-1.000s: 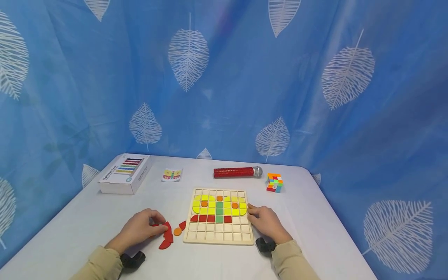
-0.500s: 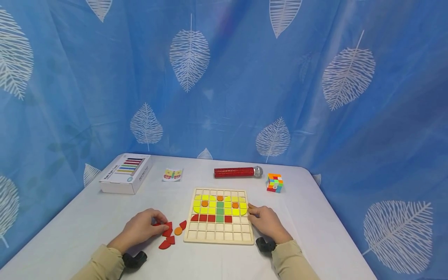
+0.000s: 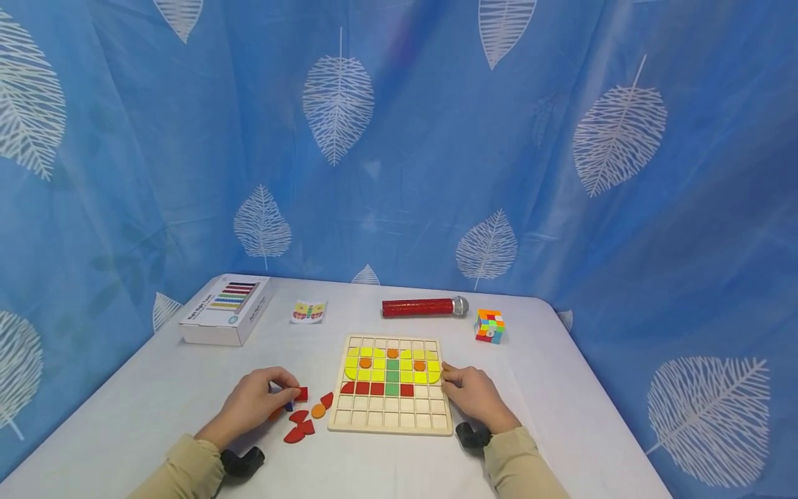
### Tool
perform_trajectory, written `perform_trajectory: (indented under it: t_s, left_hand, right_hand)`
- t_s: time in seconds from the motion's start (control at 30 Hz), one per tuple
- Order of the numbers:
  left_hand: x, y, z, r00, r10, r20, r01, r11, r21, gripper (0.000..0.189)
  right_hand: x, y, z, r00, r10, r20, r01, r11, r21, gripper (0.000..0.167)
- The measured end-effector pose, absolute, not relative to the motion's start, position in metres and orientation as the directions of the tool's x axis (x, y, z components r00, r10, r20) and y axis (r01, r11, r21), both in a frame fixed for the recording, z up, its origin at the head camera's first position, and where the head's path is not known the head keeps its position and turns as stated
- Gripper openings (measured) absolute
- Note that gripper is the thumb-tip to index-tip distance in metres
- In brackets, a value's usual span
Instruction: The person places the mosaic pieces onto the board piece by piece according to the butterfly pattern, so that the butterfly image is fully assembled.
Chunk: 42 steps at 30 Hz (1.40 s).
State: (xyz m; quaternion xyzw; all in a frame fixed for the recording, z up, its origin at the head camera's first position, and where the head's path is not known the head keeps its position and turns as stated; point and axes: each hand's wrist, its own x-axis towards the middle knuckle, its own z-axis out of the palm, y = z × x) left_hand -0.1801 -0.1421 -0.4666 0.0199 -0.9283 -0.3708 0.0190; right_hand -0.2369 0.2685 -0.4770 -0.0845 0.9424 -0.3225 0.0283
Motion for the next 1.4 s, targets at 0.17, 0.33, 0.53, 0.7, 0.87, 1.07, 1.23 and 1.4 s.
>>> perform_trajectory:
  t_s: [0.17,0.33,0.53,0.7,0.87,1.07,1.23,1.4]
  left_hand:
    - [-0.185,-0.128,-0.46,-0.994,-0.088,0.064,0.0,0.585,0.811,0.015]
    - [-0.19,-0.103,-0.45,-0.998,0.022,0.064,0.065,0.544,0.837,0.012]
    - [-0.205,-0.063,-0.444,-0.984,0.166,0.057,0.145,0.584,0.799,0.009]
    - [-0.22,-0.023,-0.443,-0.97,0.241,0.044,0.18,0.578,0.796,0.007]
    - [-0.228,0.014,-0.445,-0.956,0.288,0.054,0.222,0.592,0.775,0.007]
    - [-0.235,0.043,-0.452,-0.956,0.287,0.066,0.242,0.636,0.733,0.011]
    - [-0.238,0.053,-0.455,-0.962,0.268,0.051,0.225,0.674,0.703,0.012]
    - [-0.237,0.06,-0.455,-0.956,0.29,0.052,0.247,0.695,0.675,0.009]
  right_hand:
    - [-0.236,0.272,-0.478,-0.986,-0.169,0.006,-0.137,0.777,-0.615,0.037]
    - [-0.236,0.274,-0.48,-0.985,-0.174,0.002,-0.138,0.775,-0.616,0.037]
    - [-0.236,0.274,-0.48,-0.984,-0.177,-0.004,-0.137,0.775,-0.617,0.037]
    - [-0.236,0.271,-0.478,-0.985,-0.172,-0.006,-0.131,0.769,-0.625,0.037]
    - [-0.239,0.27,-0.479,-0.983,-0.185,0.002,-0.146,0.768,-0.624,0.037]
    - [-0.242,0.272,-0.483,-0.982,-0.188,0.009,-0.153,0.769,-0.621,0.035]
    - [-0.242,0.274,-0.484,-0.979,-0.204,0.017,-0.17,0.762,-0.624,0.033]
    - [-0.242,0.275,-0.483,-0.982,-0.186,0.02,-0.157,0.766,-0.623,0.033]
